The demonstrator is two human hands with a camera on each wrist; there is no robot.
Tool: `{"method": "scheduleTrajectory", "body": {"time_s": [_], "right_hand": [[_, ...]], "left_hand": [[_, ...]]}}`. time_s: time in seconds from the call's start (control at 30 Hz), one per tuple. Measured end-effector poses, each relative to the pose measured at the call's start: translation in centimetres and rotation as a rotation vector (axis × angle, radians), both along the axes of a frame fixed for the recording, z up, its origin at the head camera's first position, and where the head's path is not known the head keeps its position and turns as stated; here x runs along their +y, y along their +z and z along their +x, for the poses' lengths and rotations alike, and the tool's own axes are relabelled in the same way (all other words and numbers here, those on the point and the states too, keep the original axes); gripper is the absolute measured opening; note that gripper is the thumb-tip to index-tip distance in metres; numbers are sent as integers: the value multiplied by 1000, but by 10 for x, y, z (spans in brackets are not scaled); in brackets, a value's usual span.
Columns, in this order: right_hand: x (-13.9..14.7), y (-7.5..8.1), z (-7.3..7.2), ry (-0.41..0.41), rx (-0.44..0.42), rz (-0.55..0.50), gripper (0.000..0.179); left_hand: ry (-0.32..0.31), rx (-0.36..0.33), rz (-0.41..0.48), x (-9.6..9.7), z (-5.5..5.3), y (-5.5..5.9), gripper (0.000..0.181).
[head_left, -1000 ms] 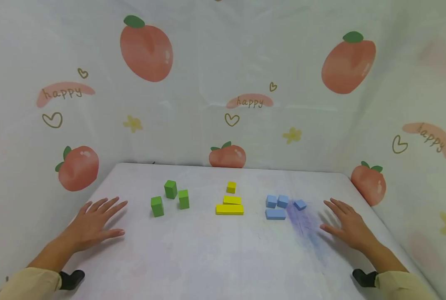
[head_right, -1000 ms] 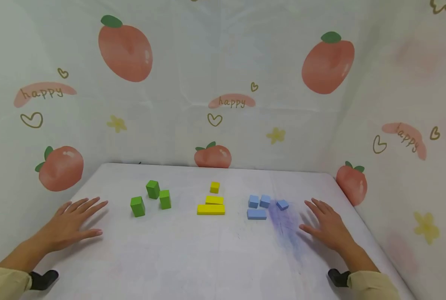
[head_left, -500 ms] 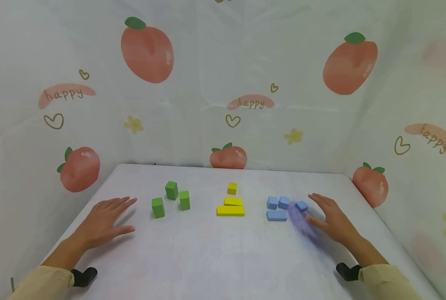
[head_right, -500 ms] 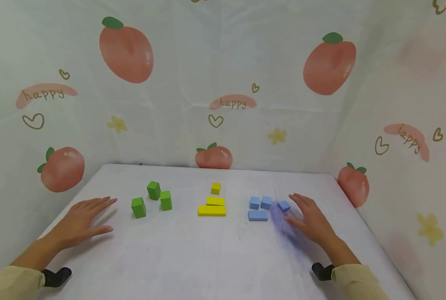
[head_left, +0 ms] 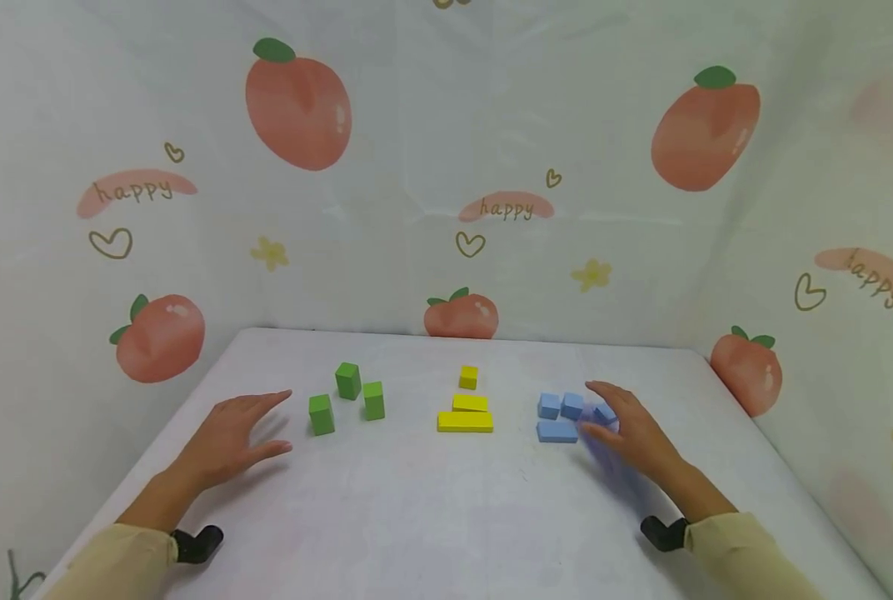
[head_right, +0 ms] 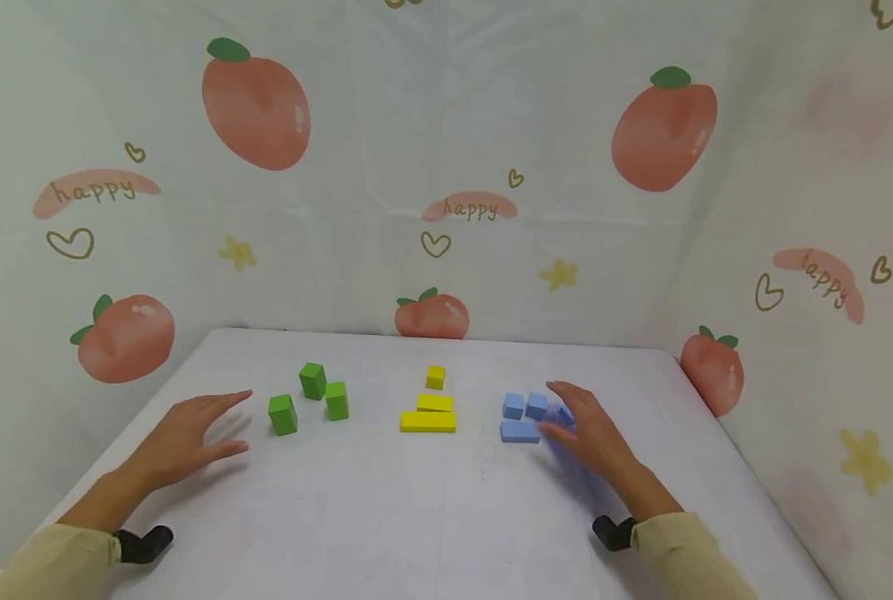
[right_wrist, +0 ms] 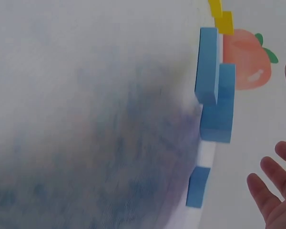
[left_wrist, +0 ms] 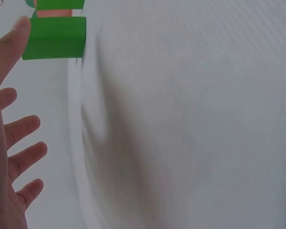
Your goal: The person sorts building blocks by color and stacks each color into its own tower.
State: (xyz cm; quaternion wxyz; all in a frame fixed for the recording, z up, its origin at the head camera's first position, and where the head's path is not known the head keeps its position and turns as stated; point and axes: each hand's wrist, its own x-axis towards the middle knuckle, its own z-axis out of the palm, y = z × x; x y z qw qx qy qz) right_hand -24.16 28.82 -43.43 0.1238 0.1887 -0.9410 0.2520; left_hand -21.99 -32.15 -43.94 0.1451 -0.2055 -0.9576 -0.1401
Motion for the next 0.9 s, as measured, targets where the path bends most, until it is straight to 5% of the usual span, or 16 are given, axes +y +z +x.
{"method": "scheduleTrajectory", "body": {"time_s": [0.47,0.9], "right_hand": [[-36,-3,-9,95,24,-65,66],[-86,3,-16,120,-75,-110,65]], "left_hand": [[39,10,83,19,-3,2,71],[38,-4,203,37,-10,-3,64]]}}
